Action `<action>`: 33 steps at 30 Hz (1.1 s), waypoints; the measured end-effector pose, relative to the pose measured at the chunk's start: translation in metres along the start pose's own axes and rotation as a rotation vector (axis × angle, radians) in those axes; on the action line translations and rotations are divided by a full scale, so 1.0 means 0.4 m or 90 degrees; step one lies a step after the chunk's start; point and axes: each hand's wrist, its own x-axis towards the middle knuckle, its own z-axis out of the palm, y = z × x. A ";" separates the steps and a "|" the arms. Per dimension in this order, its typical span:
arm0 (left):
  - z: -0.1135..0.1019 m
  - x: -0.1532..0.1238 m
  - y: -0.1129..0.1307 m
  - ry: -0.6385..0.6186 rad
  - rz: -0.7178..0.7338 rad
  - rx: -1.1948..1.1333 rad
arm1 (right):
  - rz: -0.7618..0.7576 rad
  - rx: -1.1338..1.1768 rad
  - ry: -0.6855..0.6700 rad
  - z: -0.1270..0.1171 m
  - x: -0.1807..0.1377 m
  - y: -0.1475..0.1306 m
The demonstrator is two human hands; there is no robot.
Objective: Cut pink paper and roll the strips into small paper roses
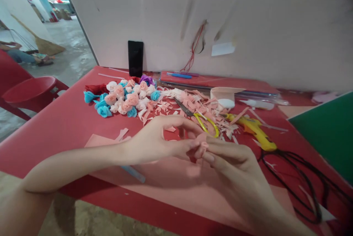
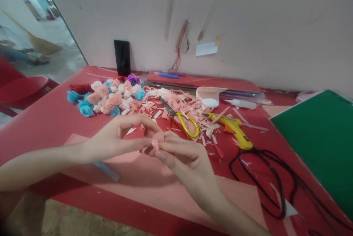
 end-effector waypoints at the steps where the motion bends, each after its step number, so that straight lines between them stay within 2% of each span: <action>1: 0.000 0.000 -0.002 0.010 0.009 0.001 | 0.013 0.034 -0.026 -0.002 0.002 0.002; 3: 0.001 -0.001 -0.003 0.025 0.046 0.012 | 0.043 0.103 -0.063 -0.005 0.006 0.006; 5: 0.002 -0.003 -0.001 0.027 0.074 0.036 | 0.066 0.135 -0.064 -0.005 0.007 0.013; 10: 0.010 -0.008 0.000 0.011 0.089 0.044 | 0.060 0.034 -0.033 -0.004 -0.002 0.030; 16: 0.013 -0.008 -0.005 0.006 0.070 -0.025 | -0.018 -0.023 -0.047 0.003 0.001 0.027; 25: 0.014 -0.008 -0.016 0.000 0.124 -0.047 | -0.165 -0.123 -0.021 0.004 0.003 0.020; 33: -0.008 -0.001 -0.018 -0.071 0.167 -0.028 | -0.157 -0.174 -0.030 -0.001 0.005 -0.002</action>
